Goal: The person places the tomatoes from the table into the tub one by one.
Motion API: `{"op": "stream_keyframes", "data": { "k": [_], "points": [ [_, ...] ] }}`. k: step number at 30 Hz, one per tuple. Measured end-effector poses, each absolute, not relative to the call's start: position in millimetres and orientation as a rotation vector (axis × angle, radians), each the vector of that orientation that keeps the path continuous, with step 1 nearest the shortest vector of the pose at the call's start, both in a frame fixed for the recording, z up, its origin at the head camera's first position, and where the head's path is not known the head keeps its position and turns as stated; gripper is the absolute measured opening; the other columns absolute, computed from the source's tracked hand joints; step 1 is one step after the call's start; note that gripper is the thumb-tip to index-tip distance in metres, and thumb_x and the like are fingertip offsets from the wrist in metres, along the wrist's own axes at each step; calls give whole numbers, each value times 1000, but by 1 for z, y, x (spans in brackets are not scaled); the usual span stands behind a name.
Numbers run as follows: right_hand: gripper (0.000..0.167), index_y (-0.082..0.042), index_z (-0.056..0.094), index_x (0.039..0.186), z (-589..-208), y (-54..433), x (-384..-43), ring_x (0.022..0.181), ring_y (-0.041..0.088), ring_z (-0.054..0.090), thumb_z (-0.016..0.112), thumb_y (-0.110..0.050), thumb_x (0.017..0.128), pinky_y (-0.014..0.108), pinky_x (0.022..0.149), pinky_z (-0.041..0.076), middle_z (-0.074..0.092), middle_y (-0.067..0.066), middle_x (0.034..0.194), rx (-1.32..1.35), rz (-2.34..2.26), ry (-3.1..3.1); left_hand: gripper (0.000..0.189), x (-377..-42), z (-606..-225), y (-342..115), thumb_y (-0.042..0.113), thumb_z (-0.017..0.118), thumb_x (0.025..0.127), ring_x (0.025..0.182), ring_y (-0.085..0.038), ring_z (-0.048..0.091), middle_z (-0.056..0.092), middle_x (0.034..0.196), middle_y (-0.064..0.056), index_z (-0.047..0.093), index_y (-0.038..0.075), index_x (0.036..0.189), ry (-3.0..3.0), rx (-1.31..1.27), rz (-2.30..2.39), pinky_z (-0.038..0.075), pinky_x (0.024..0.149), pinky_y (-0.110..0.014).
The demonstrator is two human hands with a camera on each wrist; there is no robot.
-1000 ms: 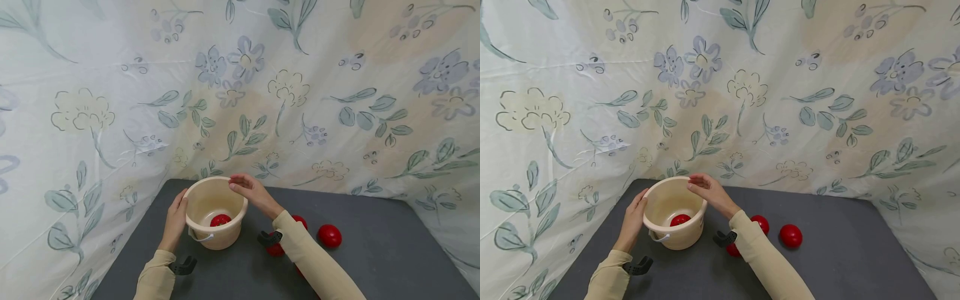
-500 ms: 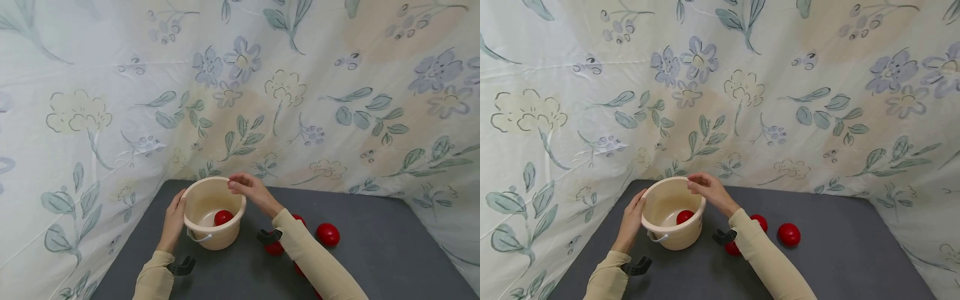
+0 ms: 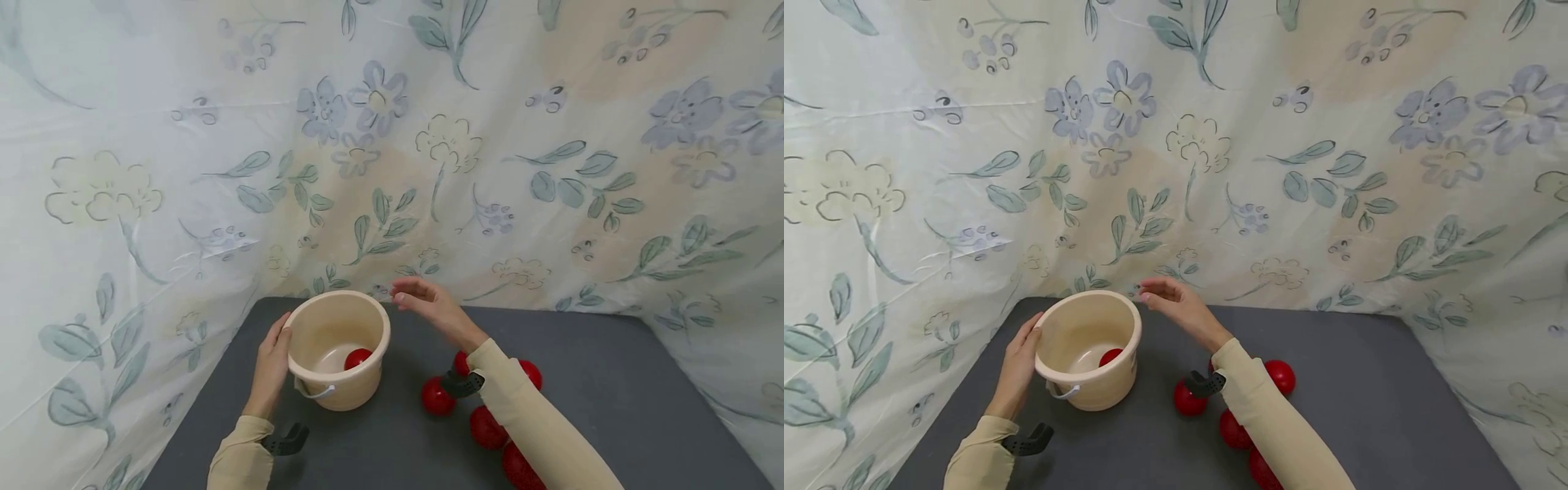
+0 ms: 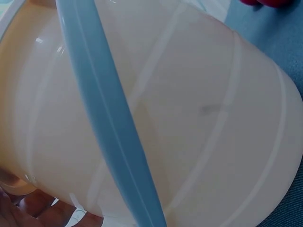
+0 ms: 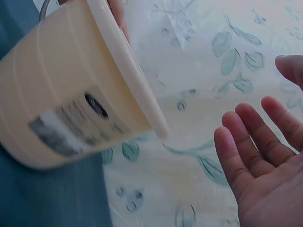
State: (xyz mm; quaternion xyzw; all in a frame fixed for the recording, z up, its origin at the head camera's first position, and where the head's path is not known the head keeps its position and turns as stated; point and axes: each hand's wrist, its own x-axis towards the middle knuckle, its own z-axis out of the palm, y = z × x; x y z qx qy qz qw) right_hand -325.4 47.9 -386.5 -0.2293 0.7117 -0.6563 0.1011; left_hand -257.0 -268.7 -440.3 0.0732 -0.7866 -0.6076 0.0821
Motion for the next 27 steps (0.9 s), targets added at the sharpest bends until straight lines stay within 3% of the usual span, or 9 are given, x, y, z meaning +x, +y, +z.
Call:
{"op": "stream_keyframes", "data": {
  "k": [5, 11, 20, 27],
  "points": [
    [39, -10, 58, 137, -386, 79, -324, 124, 31, 61, 62, -26, 102, 37, 104, 53, 63, 12, 134, -686, -1932, 2165, 52, -255, -440, -270, 34, 35, 111, 152, -33, 33, 30, 166, -12, 31, 16, 160, -2355, 217, -1829, 30, 122, -53],
    [40, -11, 56, 138, -387, 122, -319, 119, 16, 64, 60, -30, 103, 27, 100, 53, 66, -3, 128, -613, -1948, 2214, 53, -255, -440, -270, 35, 33, 111, 152, -35, 32, 29, 167, -13, 30, 16, 161, -2376, 229, -1810, 29, 123, -54],
    [41, -12, 55, 140, -383, 174, -303, 121, 17, 63, 58, -31, 104, 23, 99, 53, 65, -3, 131, -522, -1994, 2345, 53, -255, -440, -267, 36, 33, 111, 152, -34, 34, 31, 166, -12, 31, 15, 160, -2368, 229, -1800, 31, 122, -55],
    [38, -10, 55, 139, -383, 201, -268, 118, 10, 65, 55, -29, 106, 17, 97, 52, 66, 0, 132, -492, -1944, 2479, 54, -256, -440, -268, 37, 33, 111, 152, -33, 33, 30, 166, -12, 30, 15, 160, -2369, 222, -1795, 30, 123, -54]
  ]
}}
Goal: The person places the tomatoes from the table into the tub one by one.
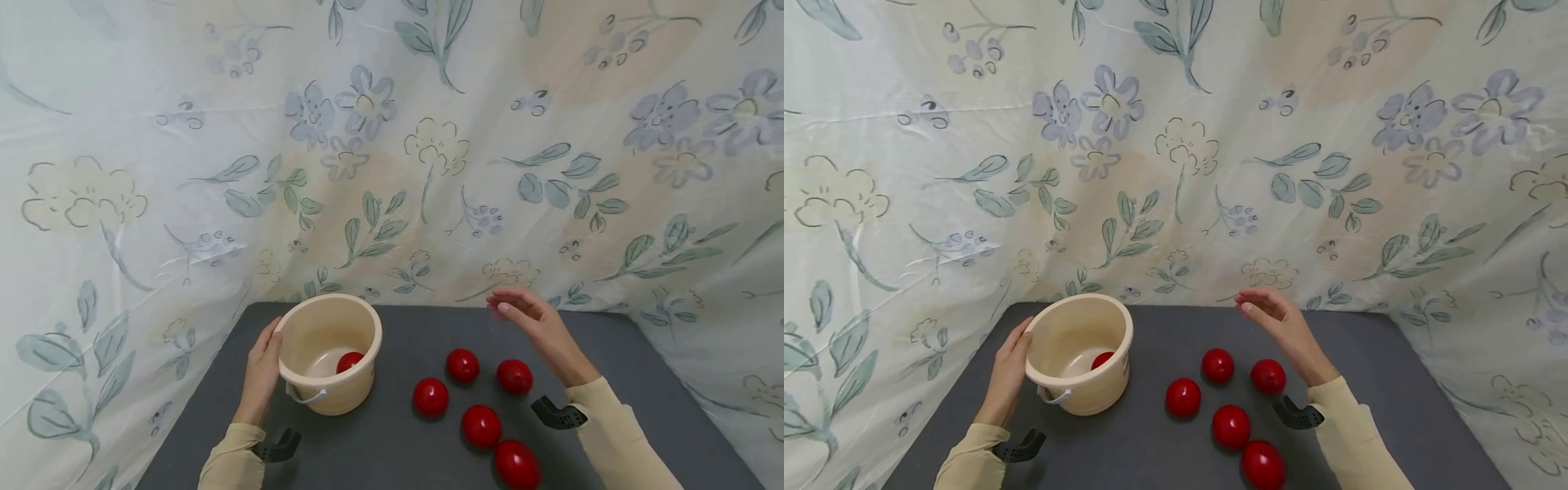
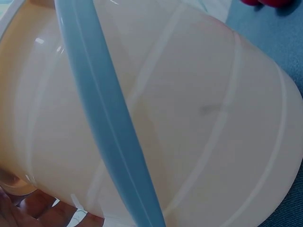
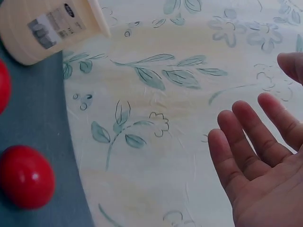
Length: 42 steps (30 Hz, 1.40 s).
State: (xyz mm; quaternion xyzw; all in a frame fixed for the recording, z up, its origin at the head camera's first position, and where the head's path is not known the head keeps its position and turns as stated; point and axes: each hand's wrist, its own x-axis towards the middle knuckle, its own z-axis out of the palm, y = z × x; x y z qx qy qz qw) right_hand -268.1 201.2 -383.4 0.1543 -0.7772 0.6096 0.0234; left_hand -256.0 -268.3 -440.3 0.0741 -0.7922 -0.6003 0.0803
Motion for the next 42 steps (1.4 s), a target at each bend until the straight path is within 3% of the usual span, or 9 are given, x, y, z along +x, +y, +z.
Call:
{"op": "stream_keyframes", "data": {
  "k": [6, 13, 23, 28, 33, 42],
  "points": [
    [39, -6, 53, 141, -392, 211, -235, 118, 7, 65, 54, -24, 106, 17, 97, 52, 66, 0, 133, 429, 1872, -2427, 54, -254, -438, -271, 38, 33, 111, 152, -32, 32, 30, 166, -10, 31, 16, 160, -2366, 238, -1790, 29, 123, -53],
    [38, -10, 53, 142, -405, 215, -206, 120, 6, 64, 52, -25, 107, 17, 96, 52, 66, -1, 135, 347, 1890, -2484, 55, -253, -435, -273, 39, 32, 110, 153, -32, 31, 29, 167, -10, 29, 16, 161, -2367, 261, -1796, 28, 124, -53],
    [40, -6, 55, 139, -443, 208, -169, 115, 8, 66, 55, -28, 105, 22, 95, 55, 69, -1, 128, 90, 2025, -2531, 56, -254, -435, -276, 41, 32, 110, 153, -32, 30, 28, 167, -8, 28, 18, 161, -2371, 254, -1799, 27, 124, -53],
    [45, -9, 54, 141, -465, 204, -156, 119, 11, 65, 59, -33, 103, 28, 98, 55, 67, 3, 134, -140, 2142, -2511, 56, -254, -436, -275, 42, 32, 110, 154, -31, 29, 28, 167, -7, 28, 19, 161, -2362, 256, -1811, 26, 124, -53],
    [48, -9, 56, 139, -483, 198, -148, 119, 16, 65, 65, -34, 99, 24, 93, 55, 65, 11, 137, -344, 2087, -2504, 56, -254, -437, -272, 41, 32, 110, 153, -31, 30, 29, 167, -8, 29, 17, 161, -2363, 254, -1809, 26, 124, -53],
    [49, -15, 59, 138, -500, 193, -128, 129, 25, 59, 70, -36, 95, 24, 93, 54, 63, 7, 140, -444, 1952, -2590, 56, -254, -439, -267, 41, 32, 110, 153, -32, 31, 30, 166, -9, 30, 16, 161, -2358, 233, -1817, 27, 124, -53]
  ]
}}
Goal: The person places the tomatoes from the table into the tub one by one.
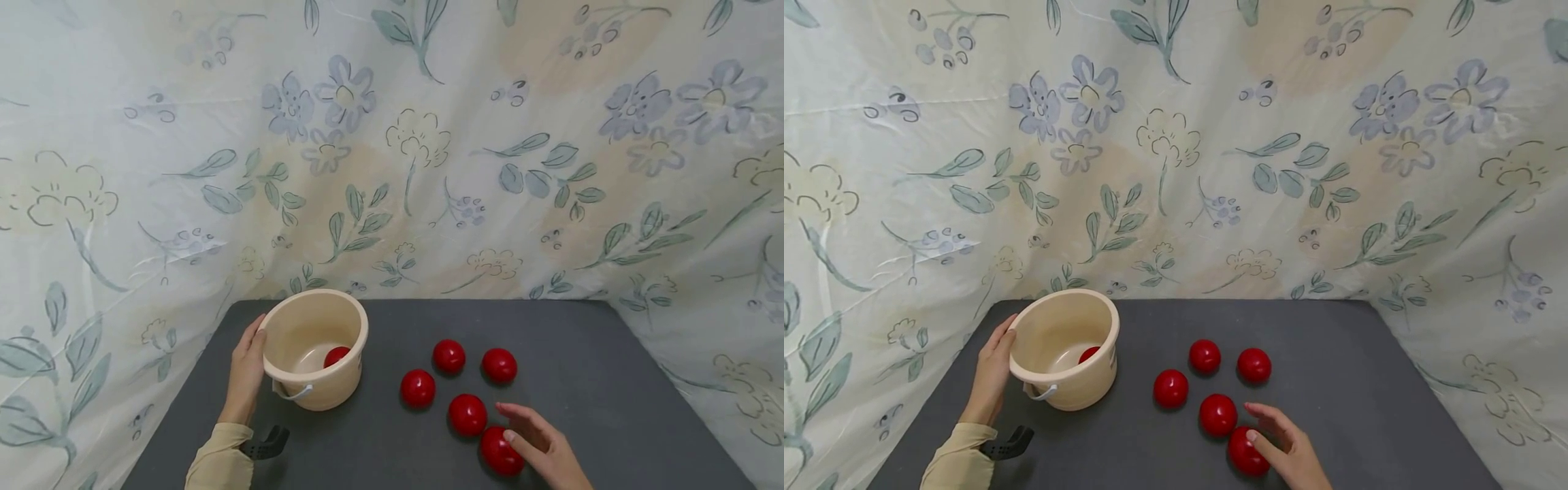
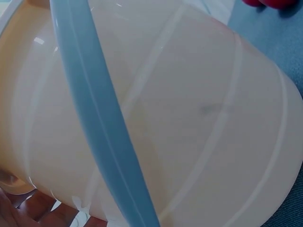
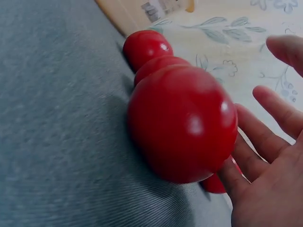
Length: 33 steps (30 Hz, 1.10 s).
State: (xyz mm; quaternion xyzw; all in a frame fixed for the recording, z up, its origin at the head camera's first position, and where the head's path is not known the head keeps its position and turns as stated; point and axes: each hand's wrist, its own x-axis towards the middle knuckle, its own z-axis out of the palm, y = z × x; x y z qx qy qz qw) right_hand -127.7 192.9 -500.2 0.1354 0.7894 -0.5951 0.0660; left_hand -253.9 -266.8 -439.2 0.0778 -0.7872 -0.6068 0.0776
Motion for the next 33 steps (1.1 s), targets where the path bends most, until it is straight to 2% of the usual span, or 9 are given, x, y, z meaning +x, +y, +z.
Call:
{"op": "stream_keyframes", "data": {
  "k": [2, 6, 8, 13, 16, 22, 26, 30, 33],
  "points": [
    [50, -16, 59, 139, -503, 193, -126, 132, 26, 58, 71, -35, 94, 23, 94, 52, 62, 6, 142, 400, -1799, 2378, 56, -254, -439, -267, 41, 32, 110, 152, -32, 32, 31, 166, -9, 30, 16, 161, -2359, 228, -1814, 27, 124, -53],
    [56, -14, 57, 141, -510, 193, -126, 129, 26, 59, 72, -39, 93, 38, 100, 54, 61, 7, 143, 413, -1790, 2378, 56, -253, -439, -266, 41, 31, 110, 153, -32, 31, 30, 167, -9, 29, 16, 161, -2367, 233, -1814, 26, 124, -54],
    [58, -14, 57, 141, -513, 193, -126, 127, 23, 59, 73, -41, 92, 41, 101, 53, 61, 8, 143, 436, -1783, 2370, 56, -253, -439, -266, 42, 31, 110, 153, -32, 31, 29, 167, -8, 29, 17, 161, -2370, 238, -1816, 26, 124, -54],
    [59, -15, 59, 140, -521, 194, -126, 117, 2, 58, 75, -41, 89, 28, 96, 51, 60, 6, 143, 455, -1748, 2353, 56, -253, -440, -266, 41, 31, 110, 153, -31, 30, 29, 167, -8, 29, 17, 161, -2368, 242, -1823, 26, 124, -53],
    [59, -15, 58, 140, -523, 193, -127, 112, -2, 57, 76, -40, 89, 25, 92, 51, 59, 7, 143, 438, -1757, 2324, 56, -254, -439, -266, 42, 31, 110, 153, -32, 30, 29, 167, -8, 28, 17, 161, -2364, 241, -1823, 26, 124, -53],
    [63, -10, 51, 146, -526, 196, -127, 108, 3, 59, 74, -33, 92, 26, 87, 55, 53, 14, 148, 336, -1794, 2251, 57, -254, -438, -266, 42, 31, 110, 154, -32, 29, 28, 167, -7, 28, 18, 161, -2363, 243, -1817, 26, 124, -53],
    [67, -5, 43, 150, -528, 200, -127, 108, 12, 62, 71, -28, 95, 29, 86, 56, 50, 19, 147, 233, -1822, 2176, 57, -255, -438, -267, 43, 31, 110, 154, -31, 28, 27, 168, -6, 28, 19, 162, -2364, 256, -1812, 26, 124, -53],
    [71, -6, 39, 153, -531, 204, -129, 112, 22, 60, 72, -28, 95, 31, 87, 57, 52, 19, 143, 198, -1794, 2122, 56, -255, -440, -267, 43, 30, 110, 154, -32, 29, 27, 168, -7, 27, 19, 162, -2369, 263, -1806, 27, 124, -54],
    [74, -8, 38, 154, -534, 208, -129, 111, 25, 60, 74, -29, 93, 36, 88, 57, 54, 18, 139, 191, -1735, 2127, 56, -256, -442, -267, 42, 30, 111, 154, -32, 29, 27, 168, -7, 27, 19, 162, -2377, 263, -1804, 27, 124, -54]
  ]
}}
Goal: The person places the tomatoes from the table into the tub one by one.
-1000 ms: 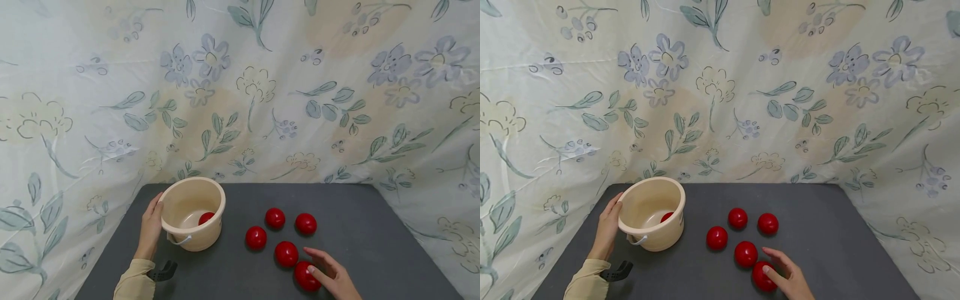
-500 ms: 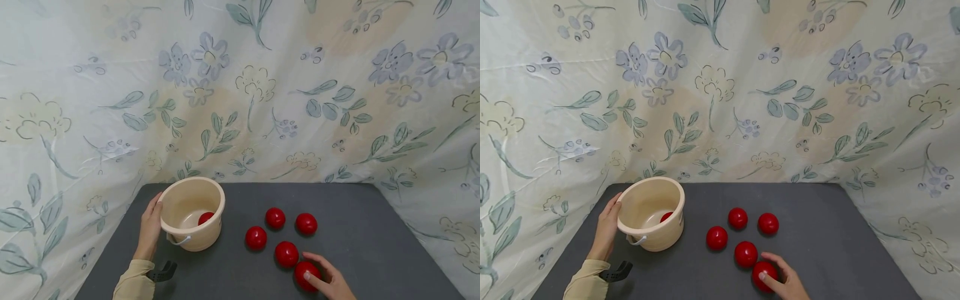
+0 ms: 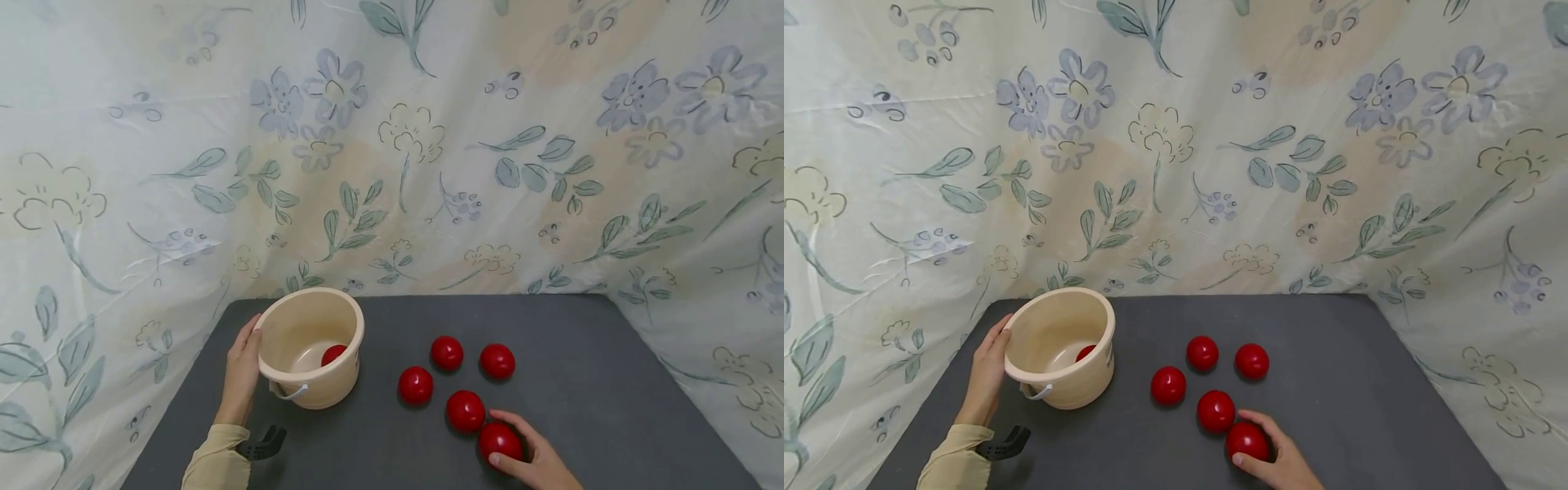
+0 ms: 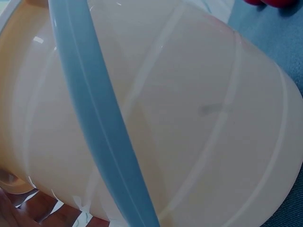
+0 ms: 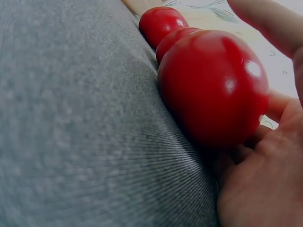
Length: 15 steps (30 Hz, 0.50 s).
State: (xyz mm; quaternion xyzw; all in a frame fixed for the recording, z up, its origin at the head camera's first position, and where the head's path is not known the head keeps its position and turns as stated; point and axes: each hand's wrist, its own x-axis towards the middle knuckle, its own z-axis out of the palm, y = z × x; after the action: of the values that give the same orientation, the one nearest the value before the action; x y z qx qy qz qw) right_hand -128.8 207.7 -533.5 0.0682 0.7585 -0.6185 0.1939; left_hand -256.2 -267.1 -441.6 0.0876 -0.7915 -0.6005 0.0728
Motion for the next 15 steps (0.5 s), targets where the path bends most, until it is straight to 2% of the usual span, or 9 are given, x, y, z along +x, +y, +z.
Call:
{"op": "stream_keyframes", "data": {
  "k": [4, 8, 15],
  "points": [
    [76, -9, 36, 154, -535, 209, -127, 110, 25, 60, 76, -26, 91, 38, 86, 57, 55, 18, 136, 144, -1692, 2139, 56, -257, -443, -268, 42, 29, 111, 154, -32, 29, 26, 168, -6, 27, 21, 162, -2380, 270, -1808, 27, 124, -54],
    [77, -10, 35, 155, -538, 209, -127, 113, 27, 59, 75, -21, 91, 34, 85, 56, 53, 20, 136, 75, -1725, 2113, 56, -256, -443, -267, 43, 29, 110, 154, -32, 29, 26, 168, -6, 27, 21, 162, -2379, 272, -1807, 27, 124, -54],
    [76, -10, 37, 153, -540, 207, -128, 112, 27, 58, 76, -21, 90, 33, 82, 57, 51, 21, 136, 64, -1724, 2151, 56, -255, -440, -266, 42, 30, 110, 154, -33, 30, 27, 168, -7, 27, 19, 162, -2373, 269, -1803, 27, 124, -55]
  ]
}}
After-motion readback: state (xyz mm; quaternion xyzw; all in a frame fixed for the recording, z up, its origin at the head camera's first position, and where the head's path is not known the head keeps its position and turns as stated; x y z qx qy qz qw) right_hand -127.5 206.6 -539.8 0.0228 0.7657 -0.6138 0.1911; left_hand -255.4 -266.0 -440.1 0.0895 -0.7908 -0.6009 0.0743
